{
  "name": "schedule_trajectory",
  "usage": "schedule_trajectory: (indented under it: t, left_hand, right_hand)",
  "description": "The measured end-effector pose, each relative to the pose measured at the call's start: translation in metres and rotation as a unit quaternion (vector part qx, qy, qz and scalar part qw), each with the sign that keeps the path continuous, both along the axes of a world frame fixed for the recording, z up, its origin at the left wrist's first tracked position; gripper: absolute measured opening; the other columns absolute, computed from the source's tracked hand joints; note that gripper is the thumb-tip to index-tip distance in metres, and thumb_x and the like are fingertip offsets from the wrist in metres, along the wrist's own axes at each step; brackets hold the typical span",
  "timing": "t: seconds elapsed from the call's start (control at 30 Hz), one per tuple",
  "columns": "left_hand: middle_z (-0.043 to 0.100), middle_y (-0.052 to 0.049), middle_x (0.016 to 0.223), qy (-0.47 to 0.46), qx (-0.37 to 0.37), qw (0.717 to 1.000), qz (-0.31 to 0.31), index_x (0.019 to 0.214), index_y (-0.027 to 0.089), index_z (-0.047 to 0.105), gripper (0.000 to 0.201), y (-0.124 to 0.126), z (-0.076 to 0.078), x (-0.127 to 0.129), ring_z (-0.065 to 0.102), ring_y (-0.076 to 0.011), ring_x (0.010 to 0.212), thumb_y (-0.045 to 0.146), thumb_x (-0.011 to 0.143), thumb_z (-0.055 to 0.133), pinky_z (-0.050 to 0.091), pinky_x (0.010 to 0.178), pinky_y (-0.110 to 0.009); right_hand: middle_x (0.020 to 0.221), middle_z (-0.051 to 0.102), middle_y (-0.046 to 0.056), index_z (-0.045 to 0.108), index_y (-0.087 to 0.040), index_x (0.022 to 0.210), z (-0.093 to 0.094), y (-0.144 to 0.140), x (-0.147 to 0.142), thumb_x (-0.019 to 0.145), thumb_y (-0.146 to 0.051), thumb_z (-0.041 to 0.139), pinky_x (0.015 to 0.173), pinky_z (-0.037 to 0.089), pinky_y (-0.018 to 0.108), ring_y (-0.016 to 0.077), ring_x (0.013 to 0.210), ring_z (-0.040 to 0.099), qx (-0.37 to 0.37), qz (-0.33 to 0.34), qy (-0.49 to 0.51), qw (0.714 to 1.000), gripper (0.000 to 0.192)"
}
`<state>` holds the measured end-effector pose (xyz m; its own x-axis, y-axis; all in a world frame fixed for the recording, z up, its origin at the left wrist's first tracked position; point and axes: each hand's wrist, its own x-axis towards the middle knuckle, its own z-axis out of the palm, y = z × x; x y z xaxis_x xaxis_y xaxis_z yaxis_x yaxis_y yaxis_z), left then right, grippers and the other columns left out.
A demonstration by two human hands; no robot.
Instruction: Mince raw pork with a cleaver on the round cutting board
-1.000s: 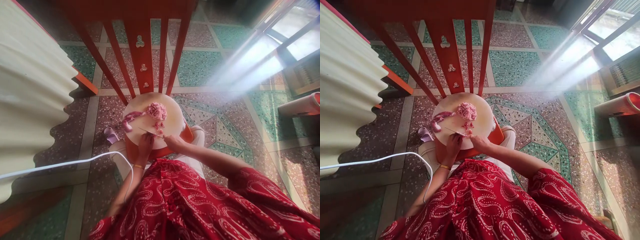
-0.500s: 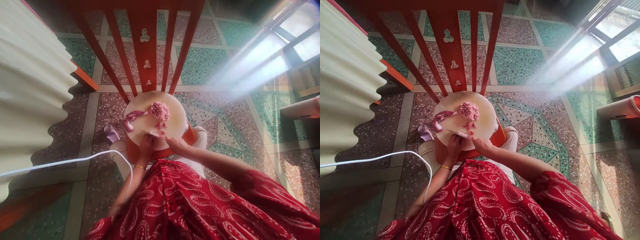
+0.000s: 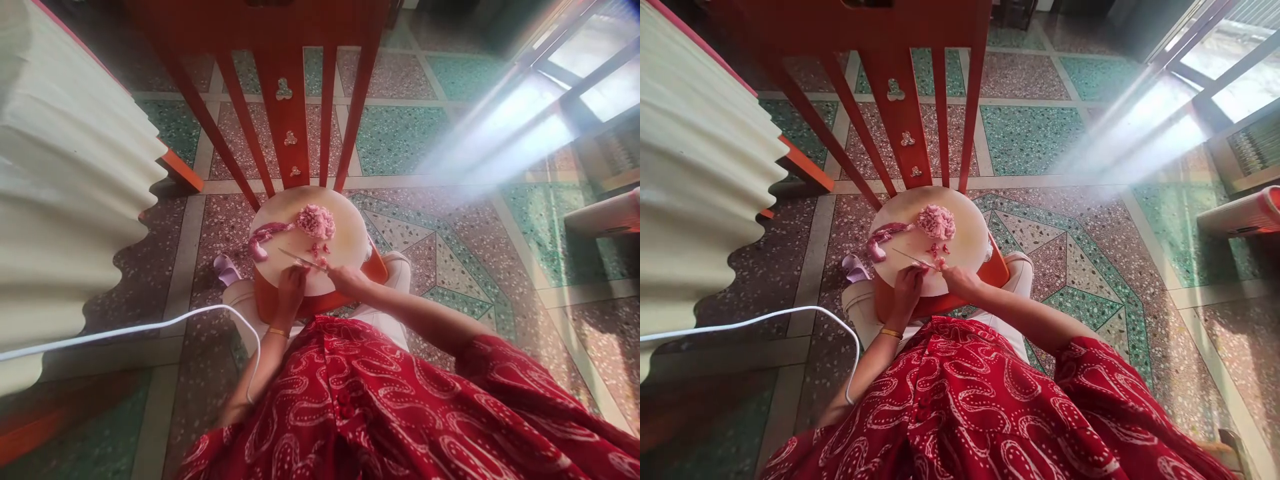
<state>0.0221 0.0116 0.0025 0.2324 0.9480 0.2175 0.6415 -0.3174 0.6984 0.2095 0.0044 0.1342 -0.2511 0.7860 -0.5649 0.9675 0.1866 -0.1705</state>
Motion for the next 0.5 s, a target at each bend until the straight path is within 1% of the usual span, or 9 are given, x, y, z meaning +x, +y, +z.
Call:
schedule_trajectory:
  t: [0.1, 0.2, 0.3, 0.4, 0.5]
  left_hand:
    - [0.061, -0.007, 0.104, 0.006, -0.011, 1.0, 0.005, 0.1, 0.027, 0.057, 0.02, 0.001, -0.002, 0.002, 0.05, -0.0251, 0.106, 0.031, 0.089, 0.041, 0.04, 0.094, -0.043]
    - [0.062, -0.006, 0.104, 0.019, -0.036, 0.999, 0.009, 0.1, 0.026, 0.057, 0.019, 0.005, -0.005, 0.004, 0.048, -0.0265, 0.109, 0.031, 0.088, 0.043, 0.039, 0.095, -0.045]
    - [0.062, -0.007, 0.105, 0.026, -0.055, 0.998, 0.0, 0.101, 0.025, 0.057, 0.02, 0.007, -0.004, 0.003, 0.047, -0.0279, 0.111, 0.032, 0.088, 0.044, 0.038, 0.096, -0.047]
    - [0.062, -0.006, 0.108, 0.032, -0.069, 0.997, -0.017, 0.105, 0.027, 0.056, 0.022, 0.007, 0.0, 0.003, 0.046, -0.0274, 0.112, 0.032, 0.088, 0.044, 0.036, 0.098, -0.047]
    - [0.06, -0.007, 0.11, 0.034, -0.074, 0.996, -0.023, 0.109, 0.026, 0.055, 0.025, 0.005, 0.003, 0.003, 0.046, -0.0275, 0.112, 0.031, 0.088, 0.044, 0.036, 0.098, -0.047]
  right_hand:
    - [0.086, 0.066, 0.011, 0.039, -0.018, 0.127, 0.002, -0.006, -0.005, 0.09, -0.019, 0.034, 0.062, 0.048, 0.03, 0.0244, 0.08, 0.066, -0.012, -0.001, -0.002, 1.0, 0.037]
    - [0.086, 0.067, 0.011, 0.044, -0.018, 0.118, 0.0, -0.005, -0.012, 0.089, -0.016, 0.035, 0.063, 0.049, 0.032, 0.0253, 0.081, 0.066, -0.031, -0.003, -0.014, 0.999, 0.031]
    - [0.089, 0.066, 0.012, 0.043, -0.017, 0.12, -0.005, 0.009, -0.027, 0.087, -0.014, 0.037, 0.066, 0.05, 0.033, 0.0253, 0.085, 0.066, -0.033, -0.002, -0.007, 0.999, 0.033]
    - [0.098, 0.065, 0.013, 0.041, -0.018, 0.123, -0.012, 0.025, -0.042, 0.087, -0.014, 0.038, 0.068, 0.05, 0.031, 0.0237, 0.089, 0.065, -0.017, 0.008, 0.014, 1.0, 0.036]
    - [0.097, 0.065, 0.014, 0.042, -0.017, 0.121, -0.014, 0.022, -0.036, 0.088, -0.014, 0.037, 0.068, 0.05, 0.031, 0.0232, 0.087, 0.065, -0.023, 0.015, 0.01, 1.0, 0.034]
